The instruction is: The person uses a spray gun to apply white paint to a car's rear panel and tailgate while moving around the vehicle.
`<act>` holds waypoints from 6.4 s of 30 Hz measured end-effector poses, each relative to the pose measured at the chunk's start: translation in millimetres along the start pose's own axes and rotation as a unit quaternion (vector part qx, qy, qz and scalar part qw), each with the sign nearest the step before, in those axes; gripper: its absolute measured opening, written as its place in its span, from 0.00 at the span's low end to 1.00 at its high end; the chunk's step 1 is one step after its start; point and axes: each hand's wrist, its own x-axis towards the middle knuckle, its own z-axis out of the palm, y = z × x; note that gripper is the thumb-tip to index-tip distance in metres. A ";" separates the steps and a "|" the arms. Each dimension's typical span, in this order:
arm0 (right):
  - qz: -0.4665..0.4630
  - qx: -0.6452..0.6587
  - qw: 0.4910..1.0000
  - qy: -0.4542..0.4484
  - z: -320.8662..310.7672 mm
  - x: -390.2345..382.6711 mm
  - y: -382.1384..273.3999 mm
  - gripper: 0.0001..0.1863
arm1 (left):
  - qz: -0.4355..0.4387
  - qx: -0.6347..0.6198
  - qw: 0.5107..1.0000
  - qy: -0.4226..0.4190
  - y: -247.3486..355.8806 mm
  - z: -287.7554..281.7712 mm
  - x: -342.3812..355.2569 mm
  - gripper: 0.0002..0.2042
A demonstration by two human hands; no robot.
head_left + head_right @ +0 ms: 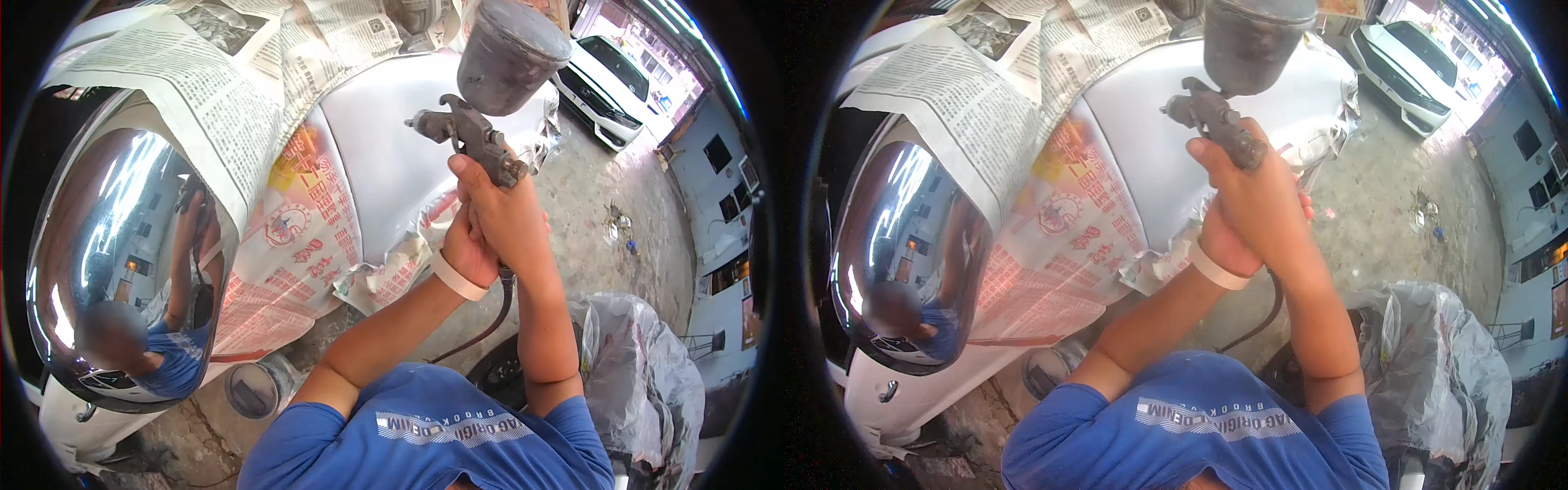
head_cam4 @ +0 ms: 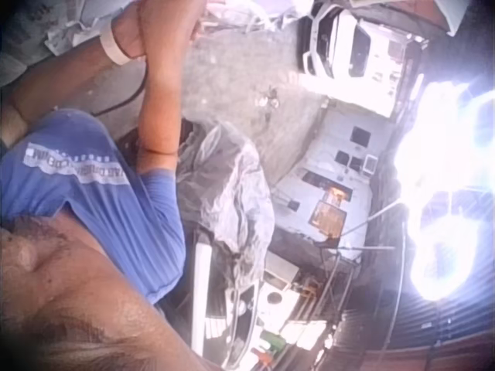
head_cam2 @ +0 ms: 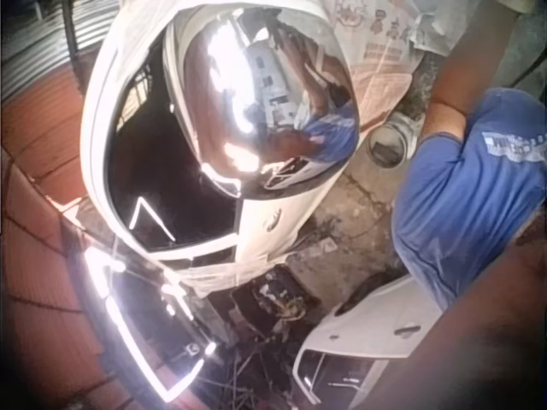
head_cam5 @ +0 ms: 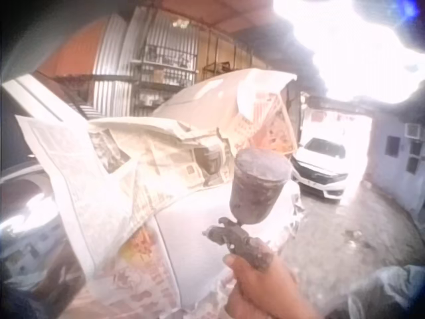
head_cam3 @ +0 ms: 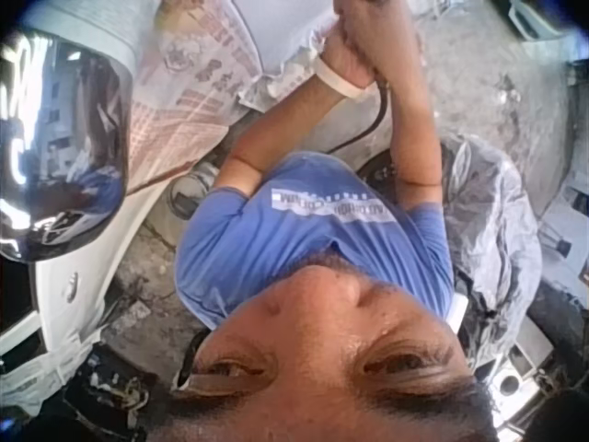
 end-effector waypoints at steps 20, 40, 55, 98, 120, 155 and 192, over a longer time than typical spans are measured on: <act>-0.006 -0.022 1.000 -0.008 -1.3 31.7 -7.7 0.17 | 0.019 0.001 0.999 -0.039 16.4 -11.8 31.5 0.25; -0.051 -0.027 0.990 -0.131 -158.4 141.4 -9.7 0.21 | 0.111 0.009 0.993 -0.026 -66.7 6.1 193.5 0.15; -0.060 -0.080 0.957 -0.271 -166.7 197.3 -4.6 0.26 | 0.297 0.122 0.944 0.076 -58.7 26.2 227.1 0.12; 0.047 -0.119 0.983 -0.133 -504.6 470.6 191.4 0.21 | 0.149 0.022 0.986 0.069 -215.2 -203.4 629.7 0.13; 0.017 -0.072 0.965 -0.253 -455.8 466.6 167.5 0.25 | 0.291 0.109 0.944 0.107 -173.7 -180.5 588.2 0.12; 0.138 -0.153 0.979 -0.002 -593.5 552.3 310.8 0.19 | 0.076 -0.063 0.983 0.153 -265.4 -341.0 746.7 0.16; 0.113 -0.055 0.992 -0.015 -514.9 395.4 313.6 0.14 | 0.038 0.024 0.988 0.148 -259.2 -302.3 549.4 0.20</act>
